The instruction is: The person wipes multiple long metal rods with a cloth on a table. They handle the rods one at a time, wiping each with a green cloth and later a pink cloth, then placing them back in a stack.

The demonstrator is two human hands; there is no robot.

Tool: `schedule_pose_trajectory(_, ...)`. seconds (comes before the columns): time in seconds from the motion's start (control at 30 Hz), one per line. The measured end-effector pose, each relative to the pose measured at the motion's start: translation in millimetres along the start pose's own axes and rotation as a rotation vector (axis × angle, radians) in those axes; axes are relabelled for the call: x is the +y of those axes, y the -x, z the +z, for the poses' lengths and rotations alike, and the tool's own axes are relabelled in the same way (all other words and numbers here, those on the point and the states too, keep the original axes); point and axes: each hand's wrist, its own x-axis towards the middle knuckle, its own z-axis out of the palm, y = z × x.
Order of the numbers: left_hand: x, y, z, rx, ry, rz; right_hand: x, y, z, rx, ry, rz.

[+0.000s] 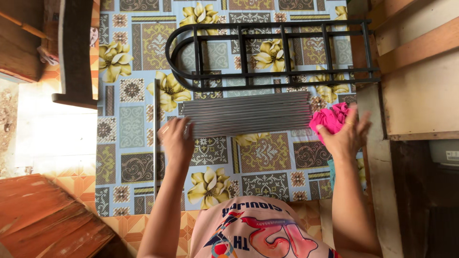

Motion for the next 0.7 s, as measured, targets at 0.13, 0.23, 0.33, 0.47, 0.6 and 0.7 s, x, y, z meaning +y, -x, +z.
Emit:
schedule_pose_trajectory(0.13,19,-55,46,-0.162,-0.081,0.252,4,-3,0,-0.161,0.098,-0.144)
schedule_pose_trajectory(0.23,21,-74,67,-0.280,-0.212,0.230,25,-11,12,-0.080,-0.004,-0.200)
schedule_pose_trajectory(0.33,15,-83,79,-0.369,-0.295,0.205,51,-20,18,0.072,-0.316,-0.196)
schedule_pose_trajectory(0.47,9,-89,87,-0.401,-0.245,0.186,69,-22,14,0.068,-1.163,-0.149)
schedule_pose_trajectory(0.6,7,-98,85,-0.430,-0.239,0.182,68,-4,-11,-0.114,-1.745,-0.003)
schedule_pose_trajectory(0.7,8,-101,82,-0.561,-0.233,0.208,59,16,-32,-0.314,-1.955,0.006)
